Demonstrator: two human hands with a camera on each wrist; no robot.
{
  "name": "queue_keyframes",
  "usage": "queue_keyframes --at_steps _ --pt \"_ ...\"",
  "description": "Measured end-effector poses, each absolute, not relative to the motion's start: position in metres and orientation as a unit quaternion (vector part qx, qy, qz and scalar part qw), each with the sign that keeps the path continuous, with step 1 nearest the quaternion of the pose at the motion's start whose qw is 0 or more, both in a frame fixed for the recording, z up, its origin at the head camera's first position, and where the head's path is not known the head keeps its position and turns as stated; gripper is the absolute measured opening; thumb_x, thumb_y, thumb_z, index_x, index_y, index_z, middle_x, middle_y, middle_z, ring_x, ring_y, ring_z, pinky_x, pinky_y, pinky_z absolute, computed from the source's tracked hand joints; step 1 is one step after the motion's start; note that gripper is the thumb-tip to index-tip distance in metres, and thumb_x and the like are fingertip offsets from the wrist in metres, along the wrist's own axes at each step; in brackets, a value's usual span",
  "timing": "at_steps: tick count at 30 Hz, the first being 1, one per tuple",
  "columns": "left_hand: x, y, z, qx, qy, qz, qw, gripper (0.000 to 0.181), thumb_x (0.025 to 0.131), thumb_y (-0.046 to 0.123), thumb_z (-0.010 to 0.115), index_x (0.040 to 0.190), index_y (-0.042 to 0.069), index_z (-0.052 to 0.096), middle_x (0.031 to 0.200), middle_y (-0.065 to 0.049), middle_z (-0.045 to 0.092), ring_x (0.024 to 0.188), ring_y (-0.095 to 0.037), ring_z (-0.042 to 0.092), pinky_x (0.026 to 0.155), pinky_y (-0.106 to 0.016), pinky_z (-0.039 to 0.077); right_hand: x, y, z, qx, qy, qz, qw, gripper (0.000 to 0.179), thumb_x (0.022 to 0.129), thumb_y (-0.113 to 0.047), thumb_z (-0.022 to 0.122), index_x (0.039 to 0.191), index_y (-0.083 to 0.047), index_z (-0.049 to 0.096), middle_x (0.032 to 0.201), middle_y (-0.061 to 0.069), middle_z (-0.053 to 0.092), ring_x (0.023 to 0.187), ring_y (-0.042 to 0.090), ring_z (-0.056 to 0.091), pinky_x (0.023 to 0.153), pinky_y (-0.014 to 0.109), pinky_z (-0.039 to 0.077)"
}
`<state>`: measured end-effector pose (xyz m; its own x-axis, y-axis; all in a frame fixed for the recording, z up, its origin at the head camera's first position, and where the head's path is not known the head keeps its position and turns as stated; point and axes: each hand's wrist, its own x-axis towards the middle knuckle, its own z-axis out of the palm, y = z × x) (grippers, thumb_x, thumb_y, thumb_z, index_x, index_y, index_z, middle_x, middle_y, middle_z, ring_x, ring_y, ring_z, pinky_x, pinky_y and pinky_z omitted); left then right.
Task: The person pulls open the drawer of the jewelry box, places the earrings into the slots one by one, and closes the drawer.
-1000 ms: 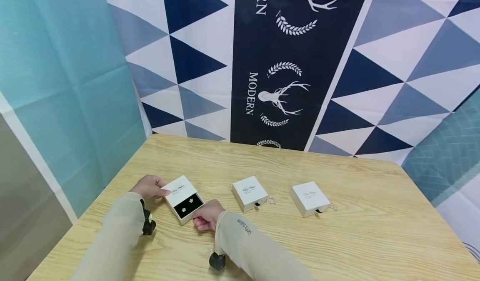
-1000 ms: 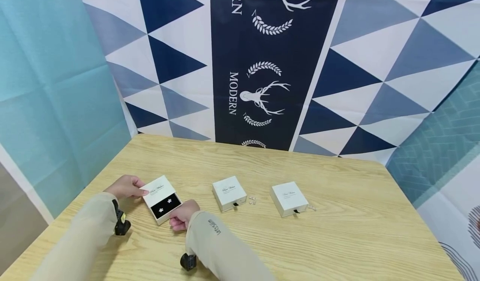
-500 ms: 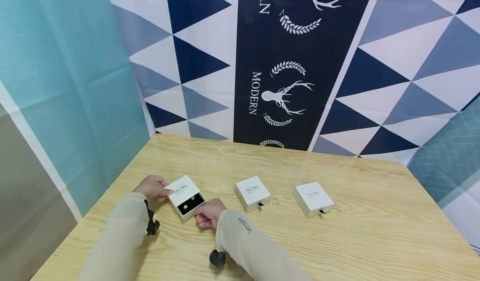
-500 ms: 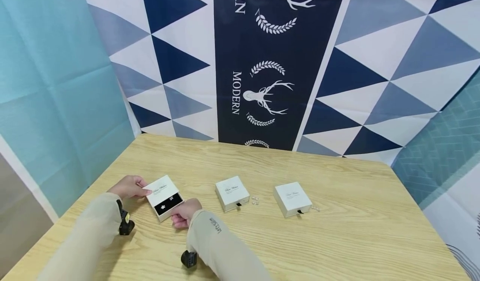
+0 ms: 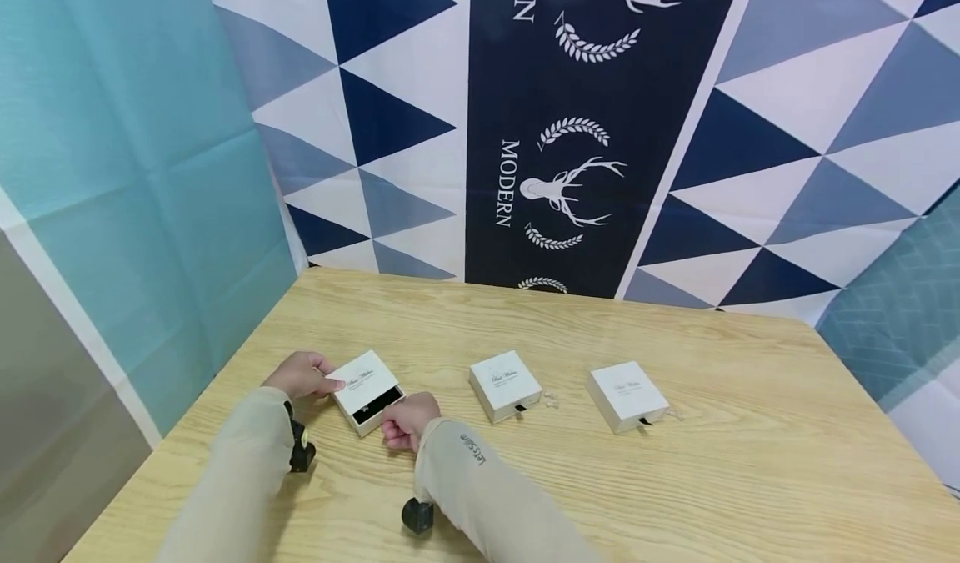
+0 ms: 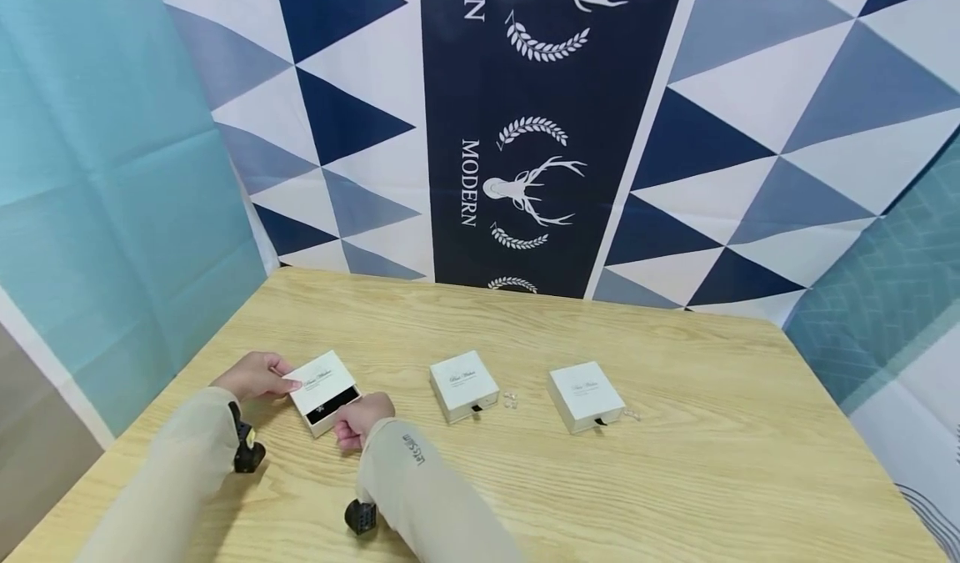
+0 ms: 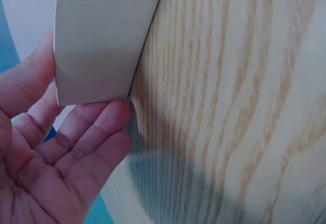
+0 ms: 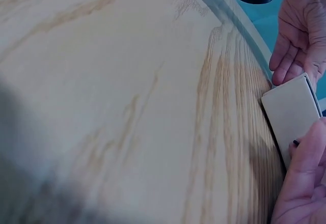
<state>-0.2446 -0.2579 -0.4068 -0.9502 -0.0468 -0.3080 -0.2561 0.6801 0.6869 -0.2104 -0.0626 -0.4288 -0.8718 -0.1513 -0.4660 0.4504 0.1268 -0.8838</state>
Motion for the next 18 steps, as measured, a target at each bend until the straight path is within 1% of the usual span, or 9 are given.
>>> queue_keyframes --at_steps 4,12,18 --pt "-0.2414 -0.2626 -0.4049 -0.085 0.91 0.382 0.138 0.017 0.085 0.01 0.072 0.093 -0.002 0.063 0.075 -0.004 0.058 0.071 -0.018 0.051 0.065 -0.029 0.04 -0.209 -0.0685 -0.4295 0.111 0.712 -0.657 0.224 0.025 0.081 0.01 0.054 0.062 -0.005 0.051 0.047 -0.003 0.046 0.039 0.003 0.043 0.041 0.014 0.04" --pt "-0.2383 -0.2625 -0.4052 -0.095 0.908 0.384 0.138 0.016 0.086 0.01 0.072 0.091 -0.002 0.063 0.077 -0.005 0.059 0.07 -0.017 0.051 0.063 -0.027 0.04 -0.2091 -0.0729 -0.4302 0.124 0.713 -0.654 0.219 0.024 0.081 0.01 0.055 0.063 -0.006 0.051 0.049 -0.003 0.047 0.039 0.004 0.044 0.041 0.015 0.043" --pt "-0.242 -0.2567 -0.4079 -0.098 0.904 0.395 0.135 0.017 0.086 0.01 0.071 0.094 -0.002 0.063 0.078 -0.006 0.058 0.071 -0.017 0.051 0.063 -0.027 0.041 -0.2144 -0.0702 -0.4314 0.121 0.704 -0.667 0.212 0.024 0.08 0.011 0.054 0.062 -0.005 0.051 0.048 -0.003 0.046 0.038 0.004 0.042 0.039 0.014 0.04"
